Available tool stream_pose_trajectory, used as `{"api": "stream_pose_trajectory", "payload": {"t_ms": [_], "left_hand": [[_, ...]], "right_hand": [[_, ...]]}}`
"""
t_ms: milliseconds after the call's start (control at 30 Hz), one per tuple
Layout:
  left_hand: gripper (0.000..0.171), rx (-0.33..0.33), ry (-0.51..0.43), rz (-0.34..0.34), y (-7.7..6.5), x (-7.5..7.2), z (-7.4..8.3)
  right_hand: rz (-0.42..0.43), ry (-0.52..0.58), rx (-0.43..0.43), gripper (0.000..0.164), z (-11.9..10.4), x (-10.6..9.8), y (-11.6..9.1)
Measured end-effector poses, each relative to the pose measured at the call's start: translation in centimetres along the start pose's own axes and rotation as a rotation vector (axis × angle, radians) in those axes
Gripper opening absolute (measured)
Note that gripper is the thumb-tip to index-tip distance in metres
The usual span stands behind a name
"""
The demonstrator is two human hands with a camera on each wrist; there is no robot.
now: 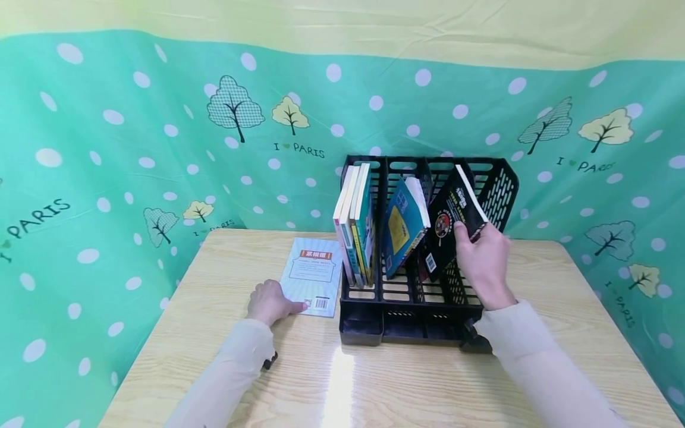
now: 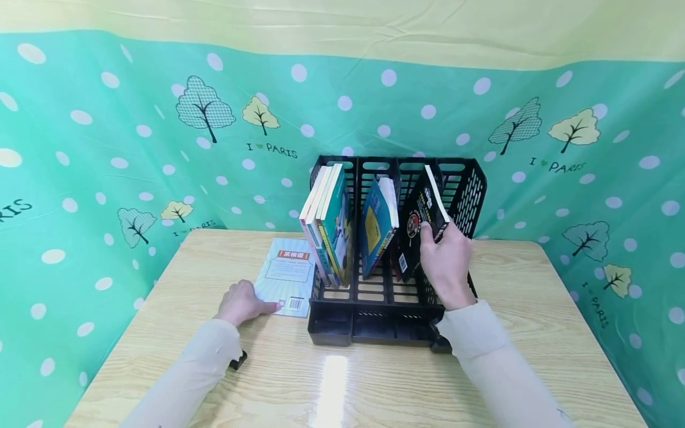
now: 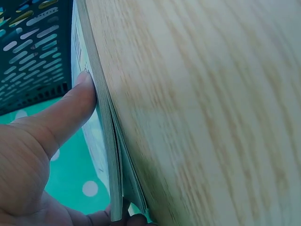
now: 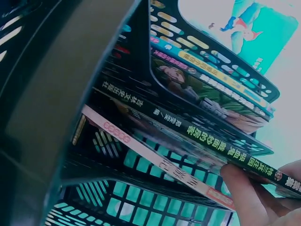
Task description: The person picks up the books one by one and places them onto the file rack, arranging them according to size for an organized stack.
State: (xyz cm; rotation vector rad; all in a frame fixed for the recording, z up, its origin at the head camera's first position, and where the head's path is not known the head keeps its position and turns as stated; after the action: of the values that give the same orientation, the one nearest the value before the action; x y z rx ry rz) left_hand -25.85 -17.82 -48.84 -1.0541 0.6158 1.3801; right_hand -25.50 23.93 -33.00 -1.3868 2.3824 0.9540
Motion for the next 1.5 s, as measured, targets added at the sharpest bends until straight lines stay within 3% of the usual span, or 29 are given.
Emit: {"api": "stream_pose_trajectory", "payload": {"t_ms": [333, 533, 933, 1133, 1333, 1500], "left_hand": [[0.083, -0.02, -0.026, -0.018, 0.1, 0.0, -0.4], [0.084, -0.016, -0.043, -0.003, -0.2, 0.0, 0.0], [0.083, -0.021, -0.049, 0.054, -0.5, -0.1, 0.9], [0.083, -0.031, -0.079, 0.06, -0.6, -0.1, 1.1], [0.083, -0.057, -0.143, 0.069, -0.8, -0.2, 0.9], [0.083, -0.056, -0.114, 0.066, -0.8, -0.1, 0.8]], "right_hand": [[0.011, -0.004, -0.017, 0.038, 0.4, 1.3, 0.2], [-0.03, 0.018, 0.035, 0.038, 0.9, 2.2, 0.0], [0.022, 0.044, 0.07, 0.039, 1.6, 3.5, -0.1], [0.066, -0.021, 0.048, 0.035, 1.7, 3.9, -0.1], [0.046, -0.011, 0.068, 0.037, 1.8, 4.4, -0.1], [0.052, -0.025, 0.095, 0.039, 1.9, 4.5, -0.2]]}}
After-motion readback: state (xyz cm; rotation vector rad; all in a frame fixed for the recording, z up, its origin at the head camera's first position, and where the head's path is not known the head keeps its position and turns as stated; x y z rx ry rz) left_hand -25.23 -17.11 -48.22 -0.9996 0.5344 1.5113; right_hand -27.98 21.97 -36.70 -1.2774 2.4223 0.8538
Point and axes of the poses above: each hand's wrist, its own y-axis towards the middle knuckle, its own x-axis out of the palm, z = x × y, the point moved 6 cm from there along y, towards the middle knuckle, and after that the axes turned 4 degrees about x, right-handed, at the moved point
